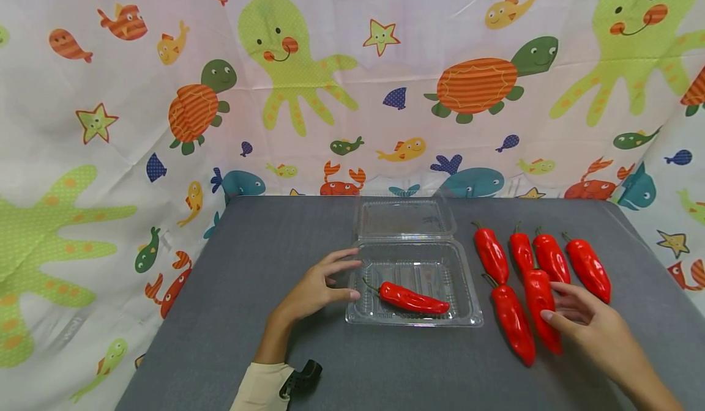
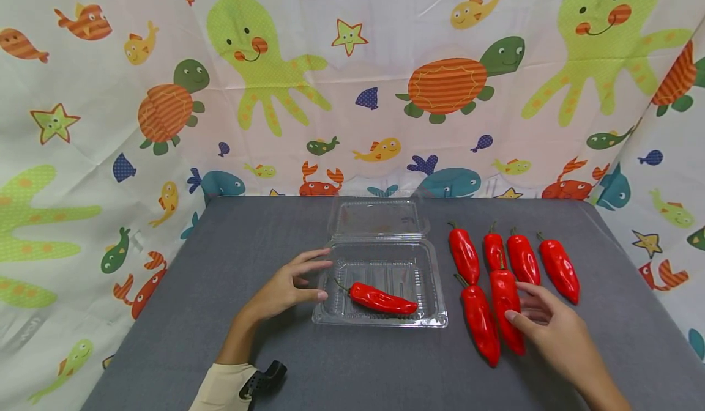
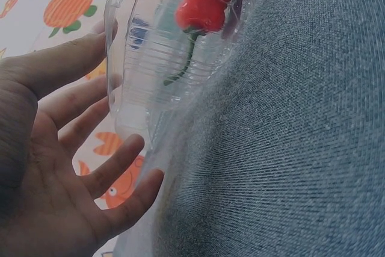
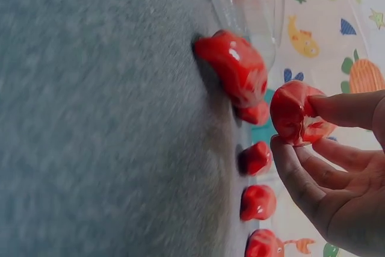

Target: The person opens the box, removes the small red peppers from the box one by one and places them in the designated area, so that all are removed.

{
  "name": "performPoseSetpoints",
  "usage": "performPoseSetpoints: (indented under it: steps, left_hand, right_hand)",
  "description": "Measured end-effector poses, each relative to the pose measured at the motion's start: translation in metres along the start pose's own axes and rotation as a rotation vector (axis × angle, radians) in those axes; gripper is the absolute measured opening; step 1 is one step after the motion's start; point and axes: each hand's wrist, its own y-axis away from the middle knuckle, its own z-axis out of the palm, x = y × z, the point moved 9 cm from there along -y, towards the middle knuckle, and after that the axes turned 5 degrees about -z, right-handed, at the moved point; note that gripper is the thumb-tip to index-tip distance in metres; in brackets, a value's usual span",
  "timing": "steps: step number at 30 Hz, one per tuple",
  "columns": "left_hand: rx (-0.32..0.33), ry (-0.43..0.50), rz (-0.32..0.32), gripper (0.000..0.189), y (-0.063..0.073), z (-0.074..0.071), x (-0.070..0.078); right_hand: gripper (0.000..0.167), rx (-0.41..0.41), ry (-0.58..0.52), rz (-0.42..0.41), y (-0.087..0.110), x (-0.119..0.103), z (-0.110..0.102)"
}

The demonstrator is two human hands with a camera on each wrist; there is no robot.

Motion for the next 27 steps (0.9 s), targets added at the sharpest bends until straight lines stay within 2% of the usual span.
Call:
performPoseSetpoints:
  steps: [8,17,22,27]
  left_hand:
    - [0.001,-0.005,-0.001,0.065,0.0,0.0,0.0]
    - [-0.003,-0.003,0.002,0.064,0.001,0.0,0.001]
    - [-0.002,-0.003,-0.004,0.064,0.001,0.001,-0.001]
    - [-0.001,-0.002,0.0,0.064,0.001,0.001,0.0]
  right_hand:
    - [0.084,-0.063,0.03,0.085,-0.003,0.018,0.005]
    - [0.085,-0.118,0.089,0.111,-0.004,0.036,0.011]
    - [0.089,-0.159,0.079,0.155,-0.003,0.046,0.015]
    - [0.091,-0.181,0.074,0.163,-0.002,0.048,0.017]
